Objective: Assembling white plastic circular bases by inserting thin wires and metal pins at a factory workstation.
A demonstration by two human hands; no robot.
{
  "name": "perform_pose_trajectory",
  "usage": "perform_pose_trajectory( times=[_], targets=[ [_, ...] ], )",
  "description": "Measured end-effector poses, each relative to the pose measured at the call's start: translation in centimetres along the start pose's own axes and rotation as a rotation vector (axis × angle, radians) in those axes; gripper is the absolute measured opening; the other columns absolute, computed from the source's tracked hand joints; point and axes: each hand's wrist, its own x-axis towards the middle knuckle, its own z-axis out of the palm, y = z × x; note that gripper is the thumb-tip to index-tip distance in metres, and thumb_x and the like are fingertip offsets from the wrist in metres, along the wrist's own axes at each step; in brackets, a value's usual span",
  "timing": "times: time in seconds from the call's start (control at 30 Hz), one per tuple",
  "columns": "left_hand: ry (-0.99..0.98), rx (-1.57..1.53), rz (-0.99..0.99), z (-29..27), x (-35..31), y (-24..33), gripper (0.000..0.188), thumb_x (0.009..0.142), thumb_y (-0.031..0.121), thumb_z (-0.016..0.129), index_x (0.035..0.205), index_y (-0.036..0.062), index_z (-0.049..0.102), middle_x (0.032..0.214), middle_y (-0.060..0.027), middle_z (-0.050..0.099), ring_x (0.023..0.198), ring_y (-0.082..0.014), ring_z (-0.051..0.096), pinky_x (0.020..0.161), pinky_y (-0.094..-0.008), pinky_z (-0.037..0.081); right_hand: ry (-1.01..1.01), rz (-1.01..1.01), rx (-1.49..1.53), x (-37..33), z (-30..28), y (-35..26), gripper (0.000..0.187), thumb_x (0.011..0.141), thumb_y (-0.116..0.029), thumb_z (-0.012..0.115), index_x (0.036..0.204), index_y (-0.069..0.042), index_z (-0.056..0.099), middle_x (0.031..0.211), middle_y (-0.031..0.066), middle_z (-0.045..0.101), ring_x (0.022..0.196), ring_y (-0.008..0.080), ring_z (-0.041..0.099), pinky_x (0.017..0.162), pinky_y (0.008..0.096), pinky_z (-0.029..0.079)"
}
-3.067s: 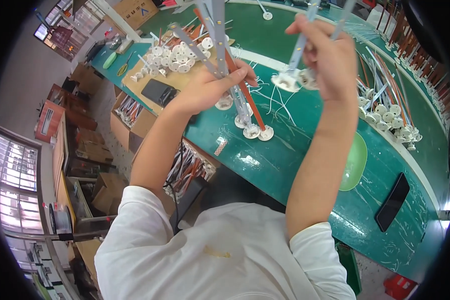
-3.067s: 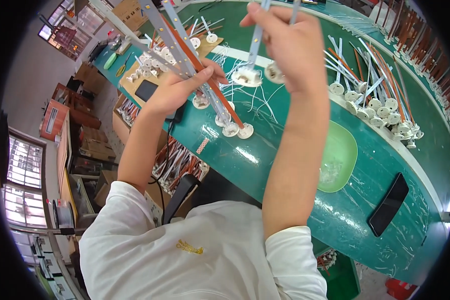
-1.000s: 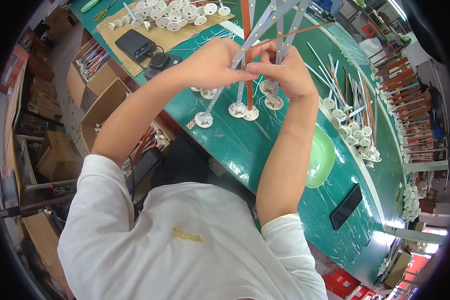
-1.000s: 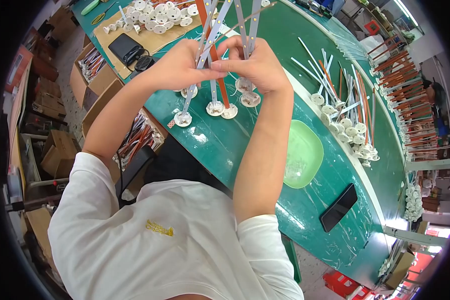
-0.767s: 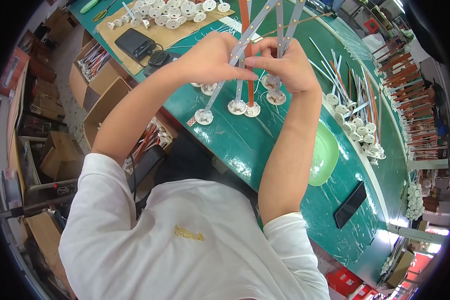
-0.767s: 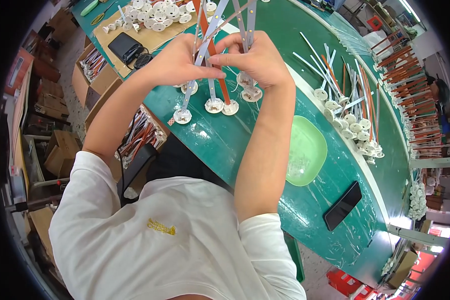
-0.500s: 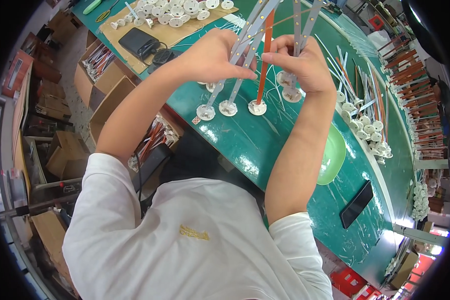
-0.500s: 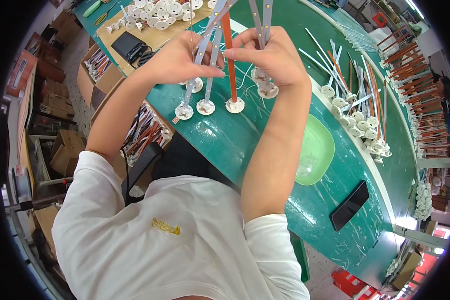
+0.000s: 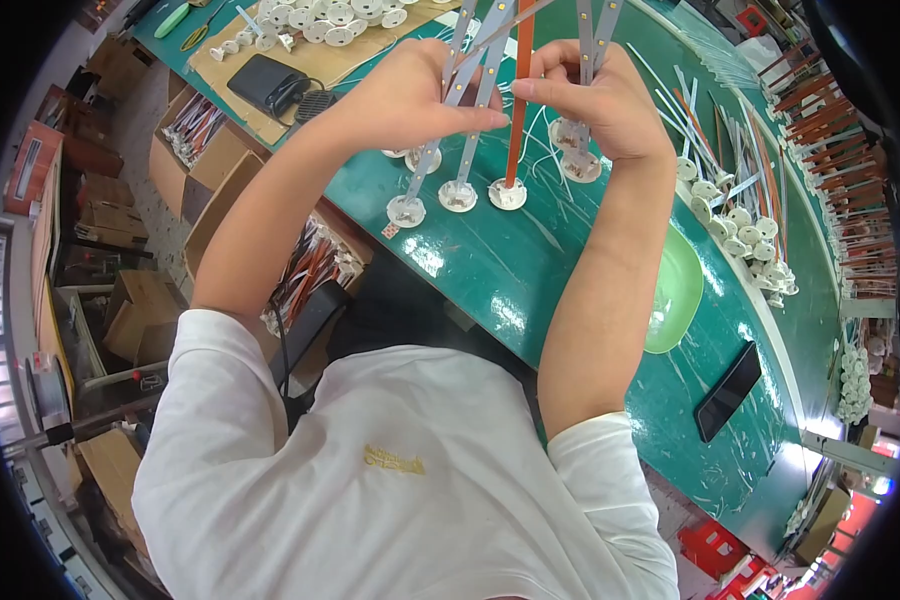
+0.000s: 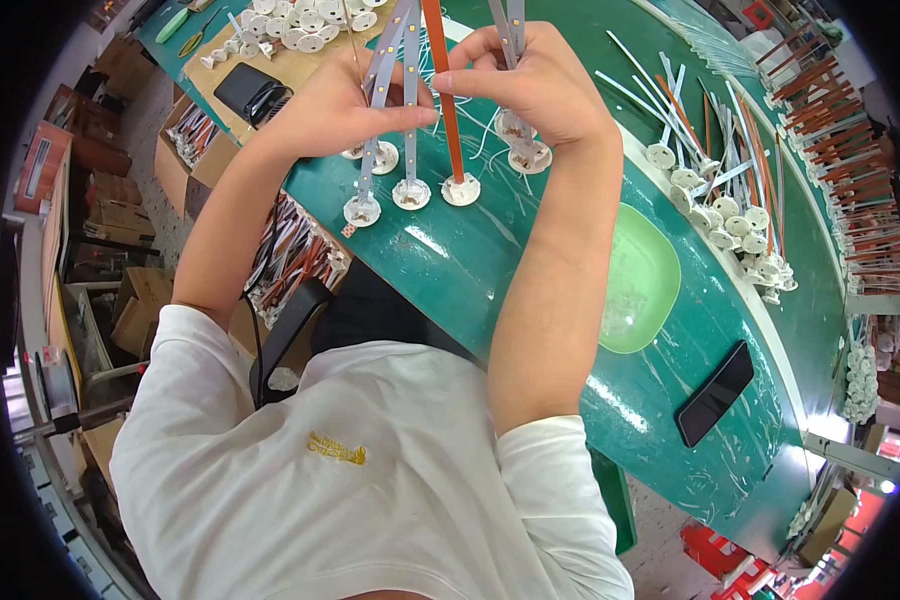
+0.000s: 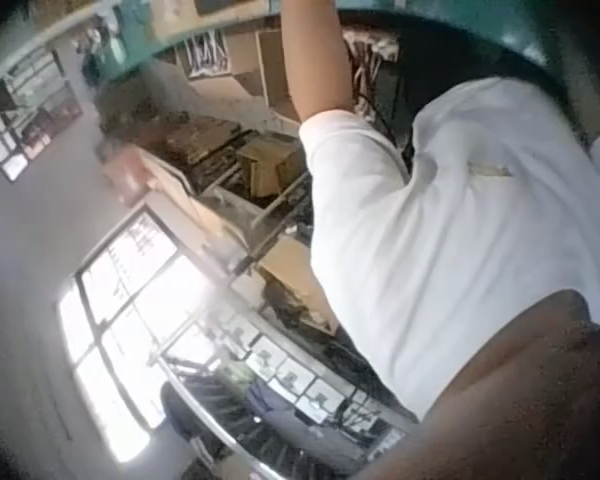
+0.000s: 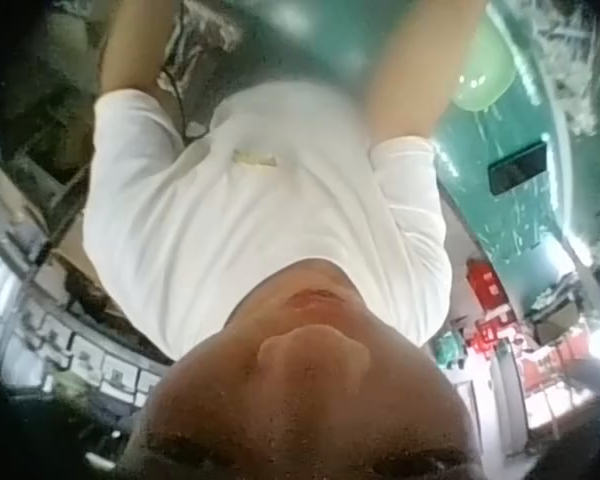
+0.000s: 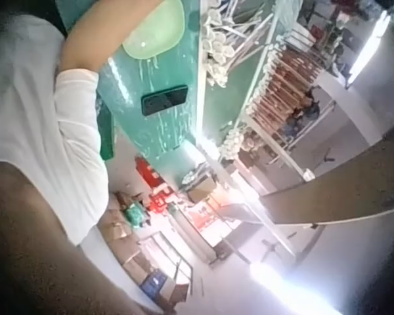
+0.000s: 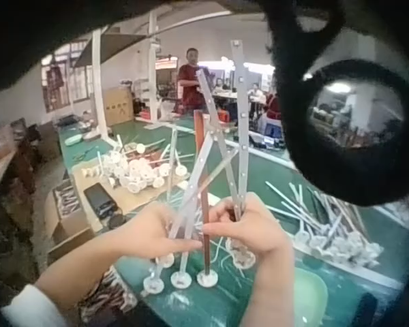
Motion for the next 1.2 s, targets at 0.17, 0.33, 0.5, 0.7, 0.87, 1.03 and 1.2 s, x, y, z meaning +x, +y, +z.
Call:
perform_pose_trajectory(
  times=[0.17, 0.33, 0.5, 0.7, 0.87, 1.03, 1.2],
  targets=[
    [-0.006, -0.025, 0.017, 0.2, -0.1, -0.1, 0.025, 0.081, 0.026, 0.078, 0.089, 0.0034, 0.074, 0.07, -0.0073, 0.068, 0.063, -0.0154, 0.063, 0.062, -0.0313, 0.05, 0.005, 0.014, -0.029, 0.1, -0.1, 0.4, 0.024, 0.071, -0.019, 0.084, 0.083, -0.004, 0.069, 0.059, -0.008, 0.049, 0.054, 0.0023, 0.041, 0.051, 0.0227, 0.025],
    [-0.006, -0.015, 0.085, 0.2, -0.3, 0.1, 0.021, 0.086, 0.022, 0.073, 0.096, 0.0035, 0.074, 0.076, -0.0071, 0.07, 0.069, -0.0151, 0.066, 0.066, -0.0314, 0.051, 0.028, 0.026, -0.029, -0.1, -0.3, 0.7, 0.023, 0.071, -0.019, 0.083, 0.083, -0.004, 0.07, 0.059, -0.0081, 0.049, 0.053, 0.002, 0.04, 0.051, 0.0225, 0.025],
    [0.03, -0.036, 0.063, 0.5, -0.3, 0.2, 0.02, 0.087, 0.021, 0.072, 0.098, 0.0043, 0.074, 0.077, -0.0066, 0.07, 0.072, -0.015, 0.066, 0.068, -0.0308, 0.052, 0.034, 0.005, -0.021, -0.1, -0.3, 1.1, 0.022, 0.072, -0.017, 0.084, 0.084, -0.004, 0.071, 0.059, -0.0081, 0.049, 0.054, 0.0024, 0.041, 0.052, 0.0226, 0.026],
    [0.019, 0.008, 0.016, -0.1, -0.1, 0.9, 0.023, 0.084, 0.024, 0.075, 0.096, 0.0036, 0.073, 0.077, -0.0067, 0.07, 0.073, -0.0152, 0.066, 0.07, -0.03, 0.052, 0.03, -0.006, -0.021, 0.4, -0.3, 1.1, 0.021, 0.07, -0.017, 0.085, 0.081, -0.005, 0.072, 0.061, -0.0083, 0.048, 0.056, 0.0027, 0.043, 0.054, 0.0229, 0.027],
    [0.068, -0.033, 0.168, 0.4, 0.0, 0.4, 0.024, 0.08, 0.024, 0.077, 0.092, 0.004, 0.072, 0.077, -0.0082, 0.07, 0.071, -0.0171, 0.067, 0.069, -0.0314, 0.052, -0.061, 0.001, -0.016, 1.0, 0.2, -0.2, 0.031, 0.067, -0.016, 0.087, 0.09, -0.004, 0.07, 0.063, -0.0086, 0.046, 0.061, 0.0023, 0.045, 0.056, 0.0224, 0.029],
    [0.16, -0.134, 0.124, 2.2, 1.1, 0.2, 0.02, 0.078, 0.019, 0.073, 0.094, 0.0055, 0.072, 0.078, -0.0153, 0.07, 0.071, -0.0271, 0.07, 0.067, -0.0359, 0.053, -0.07, -0.074, 0.016, 1.0, 1.6, -0.7, 0.043, 0.062, -0.007, 0.089, 0.1, -0.002, 0.067, 0.069, -0.0068, 0.048, 0.074, 0.0064, 0.058, 0.064, 0.0232, 0.041],
    [-0.096, 0.238, 0.098, -1.5, 0.8, 2.2, 0.038, 0.076, 0.036, 0.079, 0.098, 0.005, 0.073, 0.081, -0.0176, 0.07, 0.072, -0.0309, 0.069, 0.068, -0.0358, 0.054, 0.084, 0.065, -0.206, 1.1, 2.3, -1.6, 0.038, 0.07, -0.008, 0.086, 0.102, 0.002, 0.068, 0.075, -0.0024, 0.059, 0.072, 0.0069, 0.057, 0.064, 0.0239, 0.043]
  ],
)
